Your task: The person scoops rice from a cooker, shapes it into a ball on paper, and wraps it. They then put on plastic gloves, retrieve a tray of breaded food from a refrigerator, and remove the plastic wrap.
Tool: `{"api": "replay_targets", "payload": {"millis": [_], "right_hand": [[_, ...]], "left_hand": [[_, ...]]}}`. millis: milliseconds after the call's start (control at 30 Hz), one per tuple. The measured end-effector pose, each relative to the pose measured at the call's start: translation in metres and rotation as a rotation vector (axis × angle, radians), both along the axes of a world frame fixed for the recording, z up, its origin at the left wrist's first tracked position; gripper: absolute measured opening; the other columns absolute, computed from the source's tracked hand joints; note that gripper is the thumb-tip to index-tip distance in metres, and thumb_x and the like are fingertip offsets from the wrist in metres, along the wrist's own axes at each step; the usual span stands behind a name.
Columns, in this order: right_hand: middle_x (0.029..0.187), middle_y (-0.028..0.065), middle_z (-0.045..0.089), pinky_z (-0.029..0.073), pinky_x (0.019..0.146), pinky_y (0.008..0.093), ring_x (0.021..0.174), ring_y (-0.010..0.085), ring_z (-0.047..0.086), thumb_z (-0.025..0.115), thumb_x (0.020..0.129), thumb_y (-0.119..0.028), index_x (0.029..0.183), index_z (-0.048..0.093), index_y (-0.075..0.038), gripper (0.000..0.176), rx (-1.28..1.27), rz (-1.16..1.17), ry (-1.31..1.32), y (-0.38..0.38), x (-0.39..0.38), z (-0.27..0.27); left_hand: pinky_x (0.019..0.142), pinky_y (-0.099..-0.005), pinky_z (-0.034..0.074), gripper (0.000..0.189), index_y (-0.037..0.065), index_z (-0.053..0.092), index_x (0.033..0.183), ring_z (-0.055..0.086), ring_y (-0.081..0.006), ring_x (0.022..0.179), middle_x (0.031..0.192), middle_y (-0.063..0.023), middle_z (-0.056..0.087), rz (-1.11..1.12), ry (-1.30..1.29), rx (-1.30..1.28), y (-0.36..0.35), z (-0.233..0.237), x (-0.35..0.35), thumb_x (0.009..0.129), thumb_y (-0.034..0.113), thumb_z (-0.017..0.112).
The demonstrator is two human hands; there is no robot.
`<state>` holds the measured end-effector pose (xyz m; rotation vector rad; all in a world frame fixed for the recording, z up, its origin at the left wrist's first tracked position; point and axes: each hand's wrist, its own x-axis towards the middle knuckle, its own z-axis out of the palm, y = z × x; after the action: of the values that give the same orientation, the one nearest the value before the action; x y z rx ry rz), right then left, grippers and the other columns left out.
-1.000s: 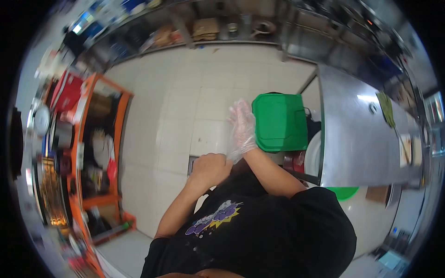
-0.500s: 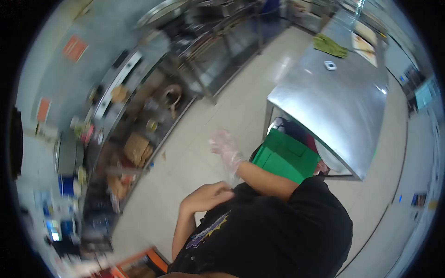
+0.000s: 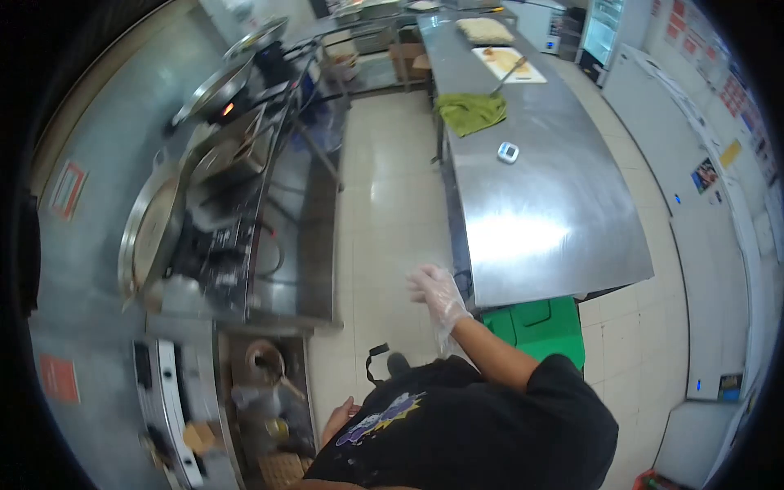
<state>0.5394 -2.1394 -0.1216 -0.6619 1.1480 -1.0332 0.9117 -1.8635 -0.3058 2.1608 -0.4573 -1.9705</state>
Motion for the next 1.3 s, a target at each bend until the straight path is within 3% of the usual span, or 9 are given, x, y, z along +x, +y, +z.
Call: {"api": "replay_targets", "payload": {"millis": [67,200,300,367,600,833,967,1167,1300], "right_hand": [[0.108,0.0067,0.068,0.055,0.078,0.0319,0.094,0.014,0.066,0.066,0.103,-0.028,0.118,0.062,-0.005,0.028,0.029,-0.13,0.016,-0.024,-0.007,0.005],[0.098,0.0056,0.067,0.055,0.069,0.0283,0.082,0.0127,0.064,0.067,0.101,-0.024,0.114,0.06,-0.004,0.025,0.052,-0.408,-0.022,-0.082,-0.019,-0.018],[0.093,0.0051,0.066,0.054,0.065,0.0254,0.075,0.0113,0.063,0.069,0.1,-0.021,0.111,0.06,-0.004,0.022,0.058,-0.558,-0.049,-0.158,-0.026,-0.021],[0.092,0.0053,0.067,0.055,0.064,0.0252,0.075,0.0118,0.065,0.071,0.098,-0.019,0.11,0.06,-0.004,0.022,0.065,-0.651,-0.051,-0.215,-0.037,-0.039],[0.098,0.0085,0.069,0.057,0.067,0.0277,0.081,0.0146,0.068,0.071,0.098,-0.021,0.112,0.062,-0.001,0.026,0.024,-0.688,-0.025,-0.494,-0.089,-0.014],[0.092,0.0059,0.068,0.052,0.06,0.0255,0.07,0.0121,0.064,0.069,0.101,-0.03,0.108,0.062,-0.002,0.029,-0.047,-0.619,0.111,-0.766,-0.127,0.054],[0.088,0.0055,0.066,0.05,0.054,0.0254,0.064,0.0113,0.06,0.066,0.102,-0.03,0.113,0.061,-0.002,0.03,-0.022,-0.626,0.214,-0.897,-0.154,0.019],[0.085,0.0072,0.066,0.048,0.049,0.0259,0.06,0.0113,0.059,0.066,0.101,-0.03,0.116,0.061,-0.001,0.033,0.159,-0.902,0.207,-1.04,-0.195,-0.035],[0.085,0.007,0.062,0.048,0.049,0.0265,0.059,0.013,0.059,0.066,0.1,-0.021,0.116,0.06,0.002,0.029,0.172,-1.166,0.103,-1.117,-0.244,0.012]], "left_hand": [[0.081,-0.0385,0.049,0.065,0.006,0.071,0.121,0.063,-0.0218,0.094,0.112,-0.0076,0.071,-0.213,-0.076,-0.048,-0.11,0.018,0.038,0.099,0.064,0.051],[0.069,-0.0342,0.051,0.039,0.001,0.07,0.101,0.062,-0.017,0.076,0.087,-0.0058,0.068,-0.465,-0.234,-0.435,-0.339,0.029,0.064,0.101,0.039,0.061],[0.068,-0.0322,0.05,0.036,0.0,0.07,0.101,0.062,-0.0154,0.074,0.087,-0.0057,0.068,-0.412,-0.208,-0.499,-0.492,0.029,0.048,0.101,0.035,0.061],[0.069,-0.0335,0.051,0.033,0.005,0.067,0.115,0.066,-0.0163,0.083,0.101,-0.0071,0.072,-0.446,-0.182,-0.591,-0.587,0.007,0.037,0.1,0.034,0.059],[0.065,-0.0339,0.053,0.027,0.003,0.065,0.115,0.068,-0.0188,0.077,0.096,-0.0087,0.072,-0.235,0.063,-0.322,-0.845,0.038,-0.107,0.1,0.025,0.058],[0.058,-0.03,0.052,0.023,0.006,0.061,0.114,0.066,-0.0169,0.071,0.094,-0.0082,0.071,-0.097,0.161,-0.581,-1.149,0.032,-0.186,0.101,0.024,0.056],[0.059,-0.0276,0.051,0.023,0.006,0.063,0.112,0.062,-0.0144,0.067,0.088,-0.0054,0.067,-0.016,0.191,-0.661,-1.33,0.038,-0.198,0.101,0.024,0.055],[0.061,-0.0269,0.05,0.023,0.006,0.065,0.108,0.06,-0.0118,0.068,0.086,-0.0029,0.065,-0.347,0.385,-0.677,-1.58,0.09,-0.272,0.102,0.026,0.056],[0.063,-0.0263,0.048,0.019,0.006,0.063,0.11,0.06,-0.0105,0.071,0.086,-0.0017,0.064,-0.588,0.555,-0.701,-1.711,0.138,-0.385,0.106,0.022,0.053]]}}
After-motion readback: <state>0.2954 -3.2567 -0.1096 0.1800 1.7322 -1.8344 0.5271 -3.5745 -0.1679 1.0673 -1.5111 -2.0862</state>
